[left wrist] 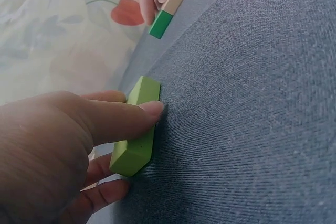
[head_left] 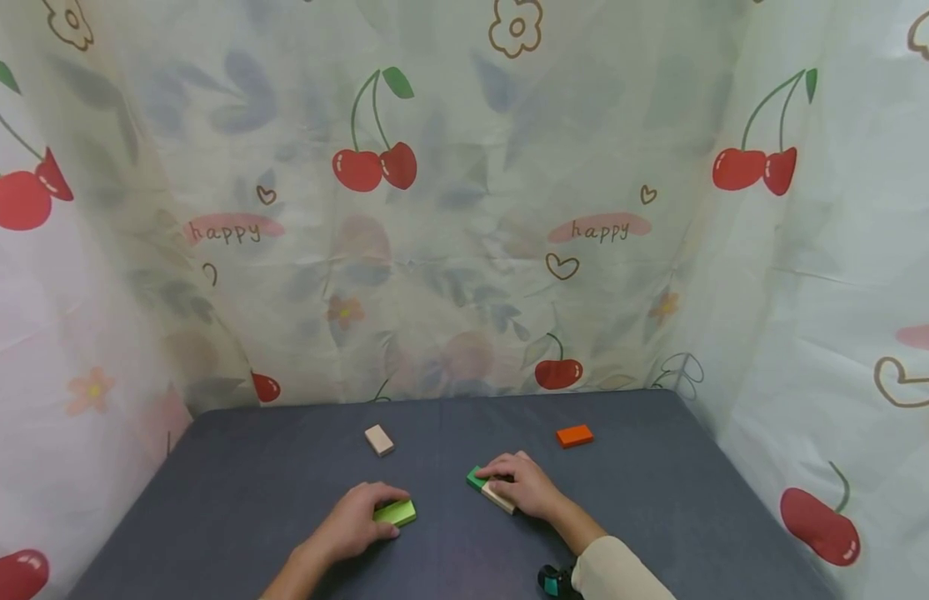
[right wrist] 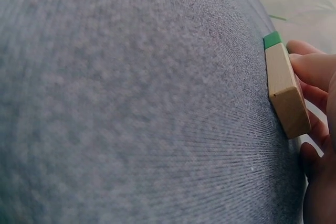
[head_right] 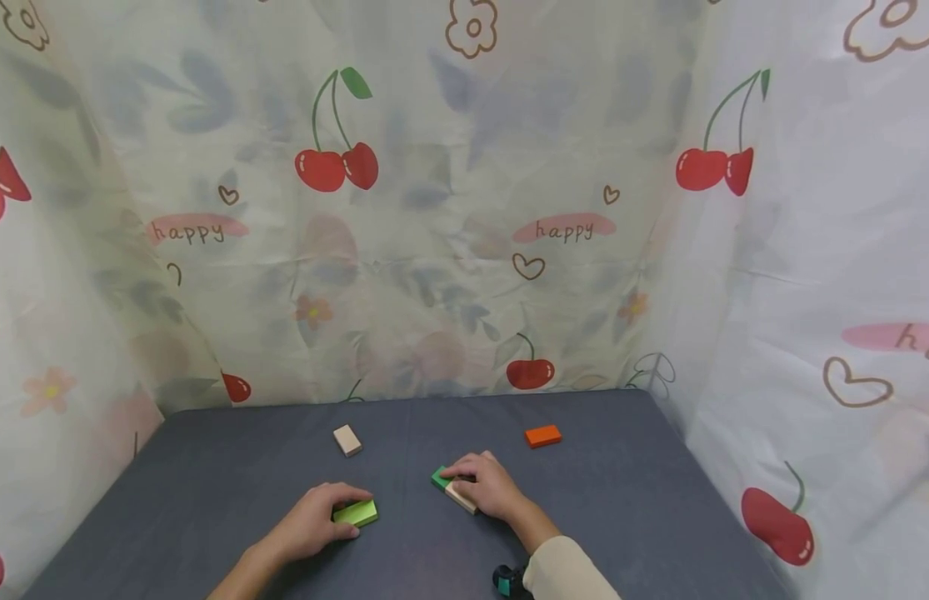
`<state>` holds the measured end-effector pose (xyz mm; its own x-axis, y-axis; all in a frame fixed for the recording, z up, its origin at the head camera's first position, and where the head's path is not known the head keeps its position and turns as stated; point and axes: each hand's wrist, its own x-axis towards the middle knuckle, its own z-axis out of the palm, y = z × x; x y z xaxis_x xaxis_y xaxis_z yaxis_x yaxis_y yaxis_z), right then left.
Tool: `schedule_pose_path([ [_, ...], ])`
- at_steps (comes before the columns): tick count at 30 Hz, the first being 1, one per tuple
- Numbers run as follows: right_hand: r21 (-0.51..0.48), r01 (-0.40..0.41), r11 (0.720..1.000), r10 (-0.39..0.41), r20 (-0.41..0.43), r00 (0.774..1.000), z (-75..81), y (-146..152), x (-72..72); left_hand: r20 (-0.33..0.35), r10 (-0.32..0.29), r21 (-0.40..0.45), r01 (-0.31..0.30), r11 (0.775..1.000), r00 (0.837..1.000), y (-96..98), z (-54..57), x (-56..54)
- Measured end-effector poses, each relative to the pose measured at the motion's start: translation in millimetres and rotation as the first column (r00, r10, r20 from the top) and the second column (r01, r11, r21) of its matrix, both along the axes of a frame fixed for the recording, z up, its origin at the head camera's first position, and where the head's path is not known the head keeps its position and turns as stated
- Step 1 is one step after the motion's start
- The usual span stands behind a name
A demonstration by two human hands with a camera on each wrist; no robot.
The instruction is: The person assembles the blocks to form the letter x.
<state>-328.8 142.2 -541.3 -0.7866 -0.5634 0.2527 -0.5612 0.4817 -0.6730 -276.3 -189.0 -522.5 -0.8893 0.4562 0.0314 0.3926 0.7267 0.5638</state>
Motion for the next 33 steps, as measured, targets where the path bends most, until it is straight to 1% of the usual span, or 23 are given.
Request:
schedule_pose_path([
  [6, -0.008, -0.002, 1.000, 0.002, -0.001, 1.000, 0.1, 0, -0.2, -0.008, -0.006, -0.001, 0.006, 1.000, 1.000, 1.0, 2.6, 1.0],
  [10, -0.016, -0.019, 1.000, 0.018, -0.029, 0.999, -0.9, 1, -0.3, 0.003, -0.015, -0.009, 0.015, 1.000, 1.000, 1.9, 5.6, 0.7],
  [13, -0.017, -0.022, 1.000, 0.021, -0.033, 0.999, -1.3, 1, -0.1, 0.018, -0.018, -0.021, 0.019, 1.000, 1.000, 1.7, 6.5, -0.5],
  [16, -0.016, -0.013, 1.000, 0.013, -0.008, 1.000, -1.1, 1, -0.2, 0.022, -0.033, -0.011, 0.033, 0.999, 0.999, 1.5, 8.0, -1.8],
  [17, -0.017, -0.004, 1.000, 0.005, 0.012, 1.000, -0.8, 0, -0.3, 0.020, -0.036, -0.014, 0.036, 0.999, 0.999, 1.4, 8.2, -2.6],
  [20, -0.012, 0.002, 1.000, -0.001, 0.026, 1.000, -0.2, 0, -0.6, 0.018, -0.042, -0.013, 0.043, 0.999, 0.999, 1.8, 10.0, -4.1],
  [22, -0.005, 0.005, 1.000, -0.005, 0.024, 1.000, 0.1, 0, -0.6, 0.019, -0.039, -0.027, 0.040, 0.999, 0.999, 2.2, 10.4, -5.2],
  [27, 0.002, 0.011, 1.000, -0.011, 0.021, 1.000, 0.4, -1, -0.4, 0.041, -0.035, -0.032, 0.036, 0.999, 0.999, 3.5, 12.9, -7.8],
  [33, -0.010, 0.005, 1.000, -0.005, 0.018, 1.000, -0.1, -1, -0.2, 0.019, -0.047, -0.038, 0.048, 0.998, 0.999, 4.6, 15.0, -10.8],
])
